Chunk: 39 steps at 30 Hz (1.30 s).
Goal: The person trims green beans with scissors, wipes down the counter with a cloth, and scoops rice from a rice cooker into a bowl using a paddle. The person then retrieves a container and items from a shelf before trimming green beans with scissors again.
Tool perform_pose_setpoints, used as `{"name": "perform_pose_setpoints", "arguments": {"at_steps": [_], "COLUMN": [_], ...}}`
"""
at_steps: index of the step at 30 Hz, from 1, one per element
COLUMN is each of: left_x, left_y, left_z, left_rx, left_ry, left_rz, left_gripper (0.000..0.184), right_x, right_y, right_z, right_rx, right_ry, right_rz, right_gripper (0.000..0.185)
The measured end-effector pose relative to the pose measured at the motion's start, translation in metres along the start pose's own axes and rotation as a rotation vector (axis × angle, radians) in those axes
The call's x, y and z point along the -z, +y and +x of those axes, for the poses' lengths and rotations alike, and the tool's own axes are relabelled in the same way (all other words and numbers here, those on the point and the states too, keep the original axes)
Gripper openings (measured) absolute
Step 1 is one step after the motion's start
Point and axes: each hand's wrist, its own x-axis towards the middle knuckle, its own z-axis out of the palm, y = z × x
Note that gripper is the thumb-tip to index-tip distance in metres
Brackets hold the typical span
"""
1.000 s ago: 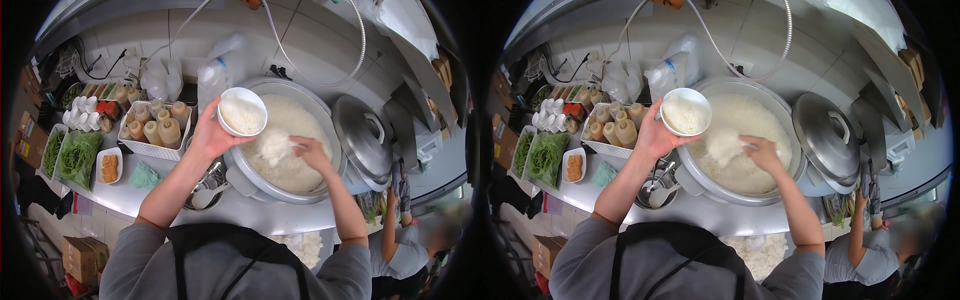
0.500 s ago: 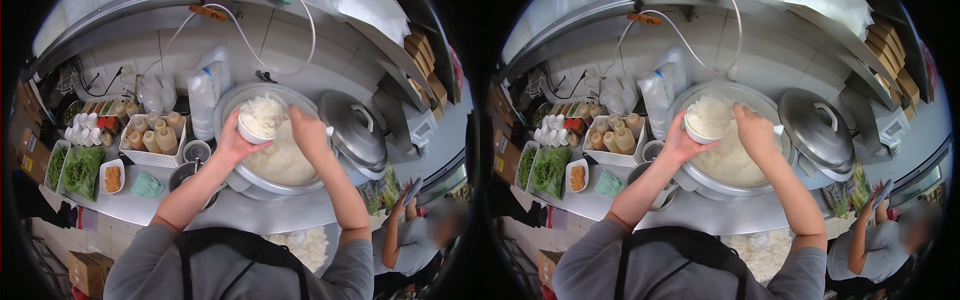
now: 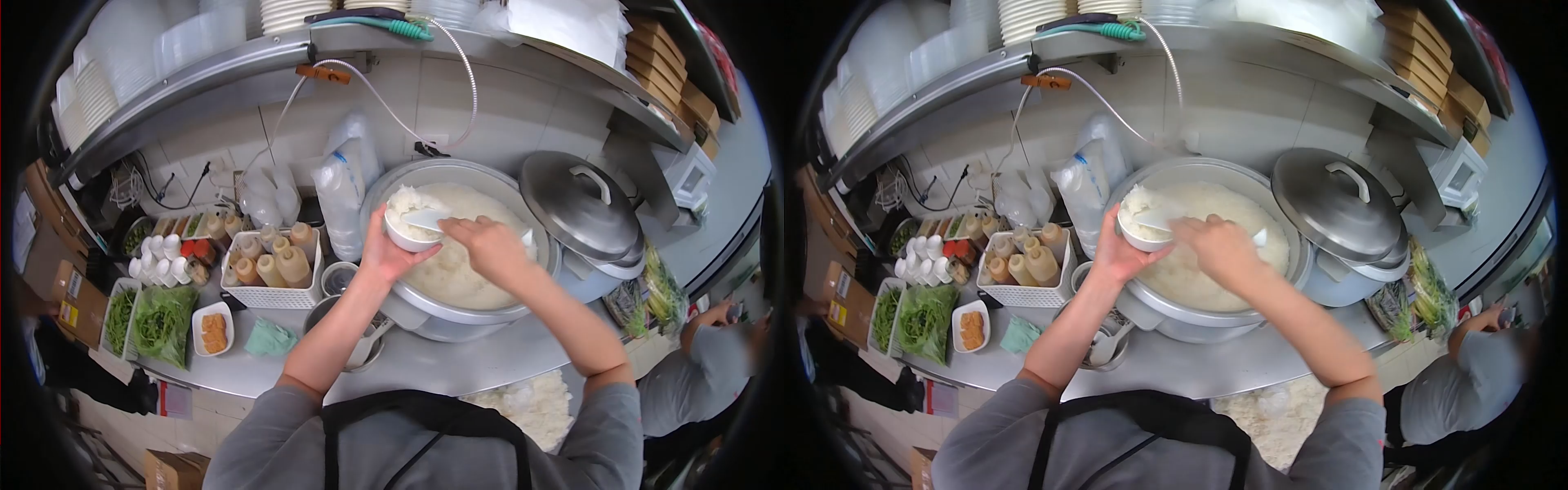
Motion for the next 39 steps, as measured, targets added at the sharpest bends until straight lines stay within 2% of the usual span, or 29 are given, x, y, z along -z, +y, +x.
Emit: {"name": "perform_pose_setpoints", "arguments": {"at_steps": [2,5,7,9,11,14,16,17,19,21,23,25,27,28,30,32,34,35,37,39], "left_x": [-0.002,0.004,0.002,0.001,0.004,0.000,0.005,0.008,0.002,0.001,0.004,0.005,0.005,0.005,0.003,0.000,0.000,0.000,0.004,0.005], "left_y": [0.003,0.010,0.006,0.006,0.006,0.002,0.005,0.004,0.003,0.002,0.003,0.001,-0.004,-0.007,-0.012,-0.012,-0.010,-0.010,-0.009,-0.011], "left_z": [-0.001,-0.001,-0.002,0.001,0.002,0.000,0.004,0.005,0.005,0.005,0.007,0.007,0.009,0.009,0.010,0.008,0.003,0.001,0.000,-0.002], "left_rx": [0.016,0.076,0.074,0.060,0.059,-0.002,-0.007,-0.013,-0.017,-0.039,0.010,0.008,0.010,0.030,0.048,0.038,0.031,0.036,0.060,0.086], "left_ry": [0.022,-0.020,-0.034,-0.055,-0.065,-0.073,-0.114,-0.157,-0.112,-0.085,-0.079,-0.101,-0.124,-0.153,-0.182,-0.103,-0.102,-0.101,-0.124,-0.146], "left_rz": [0.074,0.133,0.165,0.191,0.125,0.182,0.169,0.158,0.194,0.229,0.115,0.113,0.106,0.114,0.124,0.119,0.162,0.203,0.208,0.207], "left_gripper": [0.057,0.058,0.060,0.061,0.062,0.064,0.064,0.065,0.066,0.066,0.067,0.067,0.067,0.065,0.063,0.063,0.063,0.063,0.065,0.068], "right_x": [0.027,0.050,0.035,0.006,0.008,0.017,0.033,0.035,0.035,0.040,0.043,0.031,0.008,0.003,0.001,-0.002,-0.009,-0.012,-0.015,-0.015], "right_y": [0.012,0.022,0.023,0.020,0.019,0.038,0.047,0.048,0.046,0.051,0.060,0.067,0.070,0.060,0.029,0.014,0.011,0.016,0.029,0.031], "right_z": [0.010,0.024,0.024,0.020,0.018,0.019,0.018,0.015,0.005,-0.001,-0.009,-0.013,-0.014,-0.010,-0.008,-0.016,-0.022,-0.021,-0.018,-0.016], "right_rx": [0.017,-0.033,-0.074,0.007,-0.012,0.067,0.054,0.045,0.158,0.154,0.036,-0.047,-0.140,-0.124,-0.062,0.008,-0.055,-0.051,-0.177,-0.176], "right_ry": [-0.093,0.011,0.034,0.038,-0.051,0.069,0.124,0.111,0.032,-0.057,-0.198,-0.222,0.159,0.199,0.167,0.139,0.025,0.028,0.192,0.144], "right_rz": [0.069,0.123,0.088,0.114,0.149,0.112,-0.199,-0.188,-0.339,-0.380,-0.465,-0.450,-0.038,0.070,0.062,0.060,0.162,0.163,0.415,0.372], "right_gripper": [0.040,0.038,0.040,0.041,0.042,0.043,0.040,0.040,0.034,0.031,0.034,0.039,0.043,0.044,0.043,0.043,0.042,0.042,0.041,0.040]}}
